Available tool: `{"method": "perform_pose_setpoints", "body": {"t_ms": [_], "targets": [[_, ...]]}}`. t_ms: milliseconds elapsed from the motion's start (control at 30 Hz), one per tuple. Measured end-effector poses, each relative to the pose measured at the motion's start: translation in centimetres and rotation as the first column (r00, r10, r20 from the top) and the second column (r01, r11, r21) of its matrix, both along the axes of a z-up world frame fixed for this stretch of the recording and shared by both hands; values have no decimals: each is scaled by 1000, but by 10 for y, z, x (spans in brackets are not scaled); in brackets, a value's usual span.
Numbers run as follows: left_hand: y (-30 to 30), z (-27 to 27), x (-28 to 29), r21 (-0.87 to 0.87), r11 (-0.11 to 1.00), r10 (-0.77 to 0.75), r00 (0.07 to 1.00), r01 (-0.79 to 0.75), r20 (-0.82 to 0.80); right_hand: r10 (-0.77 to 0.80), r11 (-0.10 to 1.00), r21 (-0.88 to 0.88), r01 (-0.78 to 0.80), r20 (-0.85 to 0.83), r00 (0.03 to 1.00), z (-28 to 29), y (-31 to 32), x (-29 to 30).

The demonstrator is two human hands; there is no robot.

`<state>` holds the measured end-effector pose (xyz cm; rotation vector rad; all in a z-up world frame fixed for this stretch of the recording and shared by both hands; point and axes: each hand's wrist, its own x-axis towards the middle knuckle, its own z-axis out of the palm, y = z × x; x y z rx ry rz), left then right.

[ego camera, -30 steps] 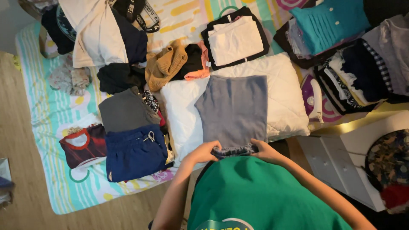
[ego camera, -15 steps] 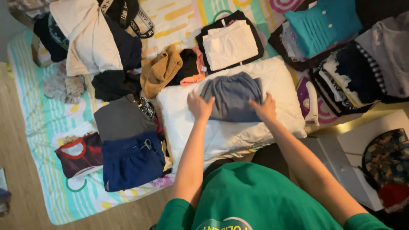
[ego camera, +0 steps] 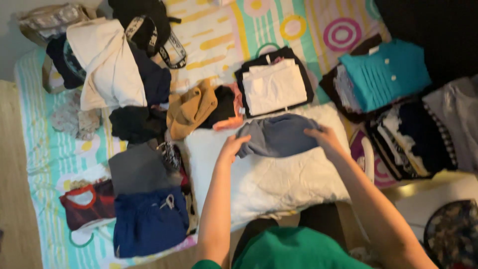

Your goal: The person folds various articles of clothing on a bed, including a pink top, a teal top, a black hoodie, a white top, and an orange top. They smooth and fold each item by hand, stacking them into neat piles on the bed.

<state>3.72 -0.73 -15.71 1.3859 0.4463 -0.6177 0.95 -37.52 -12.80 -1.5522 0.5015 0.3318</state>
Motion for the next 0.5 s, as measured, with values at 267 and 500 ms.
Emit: {"method": "perform_pose_setpoints", "body": {"t_ms": [267,500], "targets": [[-36,77,91,-94,968,251,873,-234,417,53,994,77,-79,303,951,110,-4,121],[-89,-22,114,847,496,59,980,-192,188,238,566,-822,60,233,943,-20,-26,166]]}}
